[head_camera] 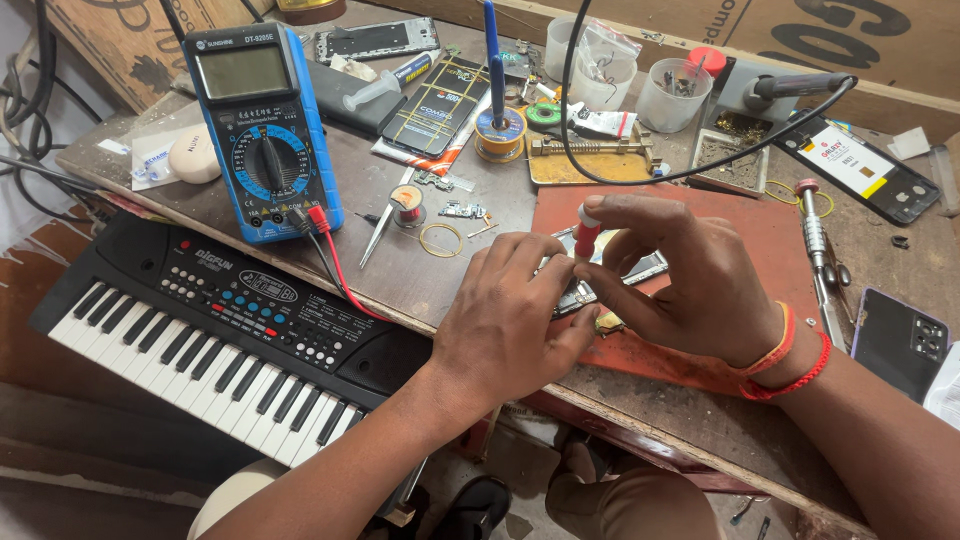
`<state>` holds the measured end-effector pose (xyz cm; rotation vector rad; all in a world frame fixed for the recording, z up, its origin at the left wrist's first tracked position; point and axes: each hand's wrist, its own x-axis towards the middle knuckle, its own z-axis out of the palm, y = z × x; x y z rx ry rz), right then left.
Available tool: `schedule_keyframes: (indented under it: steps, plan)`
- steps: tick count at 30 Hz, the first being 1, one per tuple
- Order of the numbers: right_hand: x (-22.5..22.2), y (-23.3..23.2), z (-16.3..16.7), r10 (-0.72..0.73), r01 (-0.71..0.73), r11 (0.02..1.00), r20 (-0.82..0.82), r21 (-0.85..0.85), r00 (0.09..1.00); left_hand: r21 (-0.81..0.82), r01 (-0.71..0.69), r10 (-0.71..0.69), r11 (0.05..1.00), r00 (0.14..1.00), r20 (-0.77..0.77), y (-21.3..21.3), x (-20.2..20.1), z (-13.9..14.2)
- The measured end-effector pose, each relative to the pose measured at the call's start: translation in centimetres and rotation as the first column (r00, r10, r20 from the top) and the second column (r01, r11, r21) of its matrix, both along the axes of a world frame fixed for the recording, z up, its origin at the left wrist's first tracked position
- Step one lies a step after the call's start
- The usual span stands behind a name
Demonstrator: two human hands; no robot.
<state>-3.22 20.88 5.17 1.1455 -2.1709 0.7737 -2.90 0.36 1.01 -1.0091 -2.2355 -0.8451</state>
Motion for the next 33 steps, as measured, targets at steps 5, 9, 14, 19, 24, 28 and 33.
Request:
schedule_keyframes:
  steps: [5, 9, 14, 19, 24, 28, 33]
  plan:
    - [0.04, 0.02, 0.08, 0.001, -0.001, 1.000, 0.005, -0.003, 1.000, -0.021, 0.004, -0.003, 1.000, 1.000, 0.009, -0.01, -0.06, 0.10]
    - [0.04, -0.08, 0.08, -0.006, 0.006, 1.000, 0.002, 0.001, 1.000, -0.011, -0.002, 0.002, 1.000, 1.000, 0.004, -0.06, 0.01, 0.13]
    - [0.07, -0.09, 0.11, -0.009, 0.009, 1.000, -0.002, 0.002, 1.000, -0.014, -0.001, 0.001, 1.000, 1.000, 0.005, -0.09, -0.01, 0.20]
    - [0.05, 0.00, 0.12, -0.004, 0.004, 1.000, -0.001, 0.004, 1.000, -0.015, 0.000, 0.000, 1.000, 1.000, 0.009, -0.04, -0.01, 0.24]
    - [0.09, -0.03, 0.05, -0.006, 0.006, 1.000, -0.004, 0.002, 1.000, -0.017, 0.003, -0.003, 1.000, 1.000, 0.009, -0.08, 0.02, 0.23]
    - [0.06, -0.20, -0.04, -0.002, 0.002, 1.000, -0.006, -0.004, 1.000, -0.013, -0.005, 0.005, 1.000, 1.000, 0.004, -0.16, 0.00, 0.12]
    - [0.04, -0.20, -0.01, 0.003, -0.003, 1.000, -0.004, 0.002, 1.000, -0.009, -0.003, 0.003, 1.000, 1.000, -0.004, -0.23, 0.03, 0.06]
